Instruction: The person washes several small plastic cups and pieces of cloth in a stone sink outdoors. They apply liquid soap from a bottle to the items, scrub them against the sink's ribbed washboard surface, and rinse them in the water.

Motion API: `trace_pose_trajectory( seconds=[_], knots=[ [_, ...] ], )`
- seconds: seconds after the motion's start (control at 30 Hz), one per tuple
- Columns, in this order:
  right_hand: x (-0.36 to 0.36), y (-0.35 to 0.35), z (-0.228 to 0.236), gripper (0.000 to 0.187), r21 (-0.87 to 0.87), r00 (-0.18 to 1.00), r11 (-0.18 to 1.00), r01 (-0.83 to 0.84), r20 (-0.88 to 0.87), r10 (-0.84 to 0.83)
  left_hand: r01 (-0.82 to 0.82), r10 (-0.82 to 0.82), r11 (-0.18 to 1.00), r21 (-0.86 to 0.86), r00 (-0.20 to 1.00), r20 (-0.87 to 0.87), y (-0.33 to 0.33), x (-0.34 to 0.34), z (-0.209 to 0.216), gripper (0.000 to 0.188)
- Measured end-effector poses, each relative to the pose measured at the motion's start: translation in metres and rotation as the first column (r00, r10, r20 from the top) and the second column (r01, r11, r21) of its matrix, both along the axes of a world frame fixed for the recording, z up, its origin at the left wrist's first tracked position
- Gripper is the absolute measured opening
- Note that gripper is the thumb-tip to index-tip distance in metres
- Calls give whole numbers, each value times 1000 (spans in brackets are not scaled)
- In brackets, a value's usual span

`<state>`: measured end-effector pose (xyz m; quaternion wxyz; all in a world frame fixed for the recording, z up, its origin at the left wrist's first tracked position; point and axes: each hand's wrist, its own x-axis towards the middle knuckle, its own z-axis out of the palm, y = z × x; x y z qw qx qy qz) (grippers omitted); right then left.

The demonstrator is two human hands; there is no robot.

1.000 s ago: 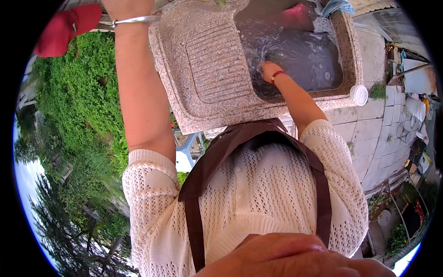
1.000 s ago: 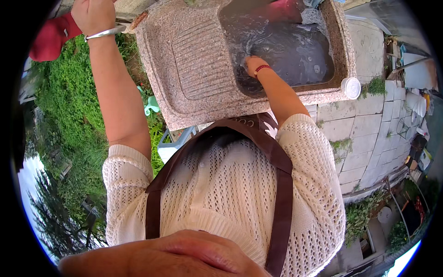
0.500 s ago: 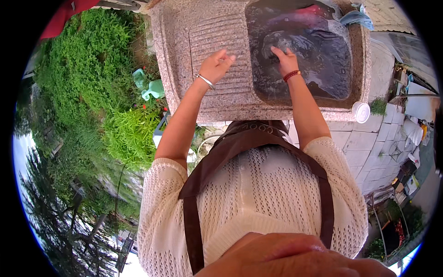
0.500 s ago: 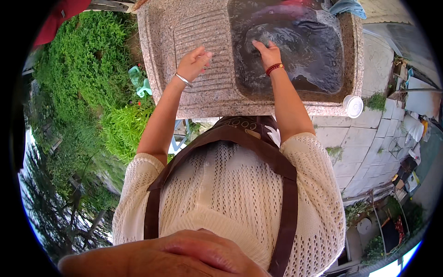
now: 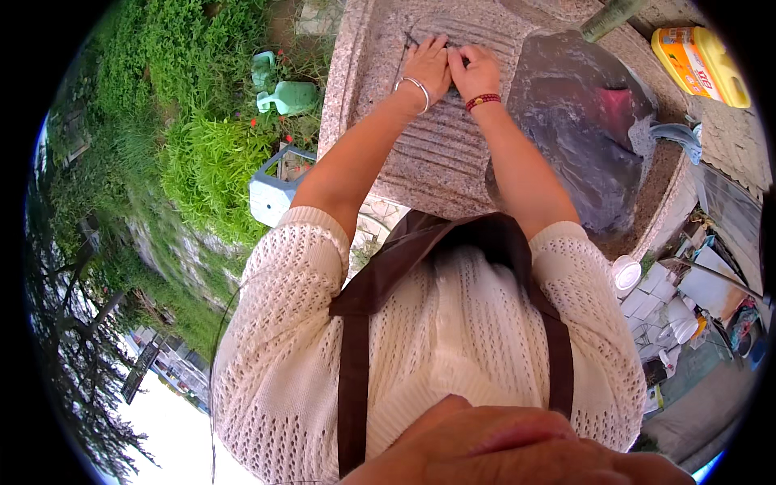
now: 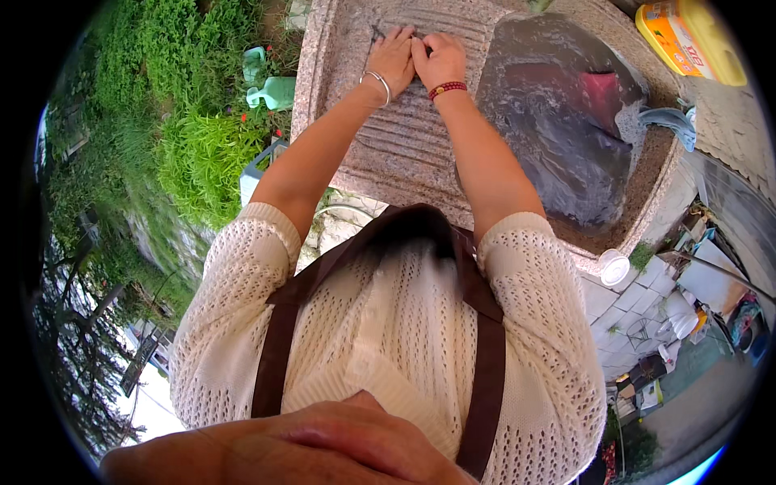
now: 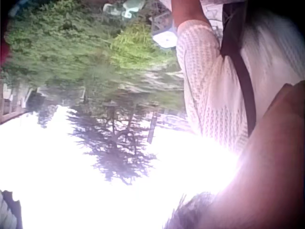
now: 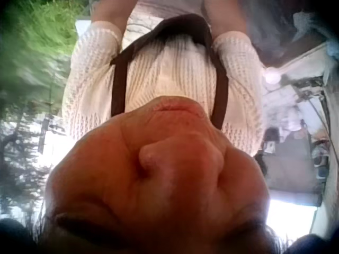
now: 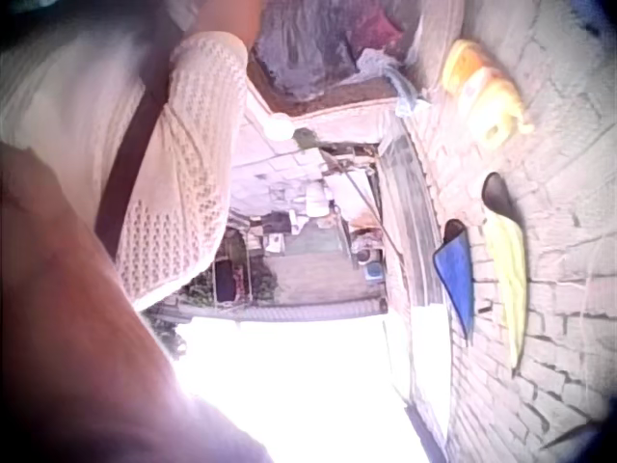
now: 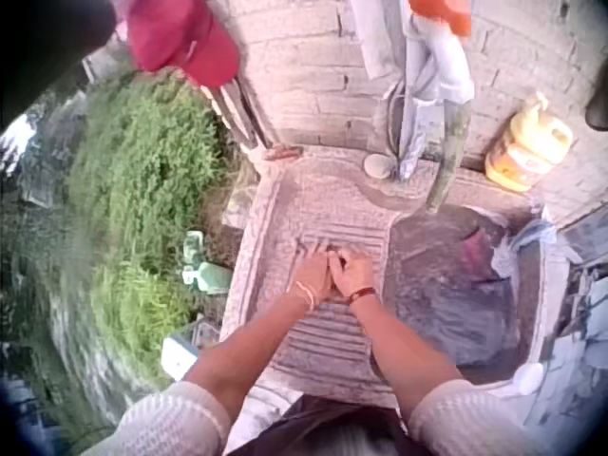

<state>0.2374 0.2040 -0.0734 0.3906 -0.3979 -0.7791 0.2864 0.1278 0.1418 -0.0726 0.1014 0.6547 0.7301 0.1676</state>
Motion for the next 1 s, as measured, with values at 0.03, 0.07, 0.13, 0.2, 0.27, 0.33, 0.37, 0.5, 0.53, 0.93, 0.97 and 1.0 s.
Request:
trace_pose_trajectory(
  seconds=[0.03,0.07,0.13,0.2,0.27,0.33,0.37,0.5,0.53,0.93,0.97,1.0],
  knots=[
    [1,-17,-2,23,36,999,999,25,30,-26,37,-37,999,-34,999,-2,-18,13,-2,44],
    [11,-36,1,23,68,996,995,-74,61,70,83,-85,984,-159,996,-7,-45,19,10,46],
    [40,-77,16,24,90,965,970,-226,158,210,116,-123,954,-276,992,-9,-88,32,32,47],
    [45,-83,20,24,67,936,956,-287,230,265,200,-208,935,-294,978,4,-109,43,37,50],
    [25,-62,17,23,249,941,944,-215,312,131,103,-149,943,-315,981,-126,-77,32,38,51],
    [-10,1,9,24,373,897,921,-112,437,-68,-8,-57,973,-229,960,-276,-20,14,35,53],
    [-23,30,0,26,452,894,890,-69,424,-146,-60,15,987,-148,957,-288,2,8,30,54],
    [-28,51,-7,30,374,945,925,-71,322,-58,-248,236,967,-50,956,-174,19,12,30,46],
    [-22,42,-3,28,293,956,948,-127,289,38,-242,229,968,-65,959,-164,0,20,32,46],
    [-16,25,1,21,322,953,946,29,276,-123,66,-144,966,-249,940,-310,19,3,30,52],
    [-21,28,9,20,326,924,943,65,338,-180,-35,-19,988,-148,938,-347,27,0,31,49],
    [-16,23,4,20,311,917,948,63,357,-178,-130,104,990,-47,926,-364,26,8,35,47]
  ],
)
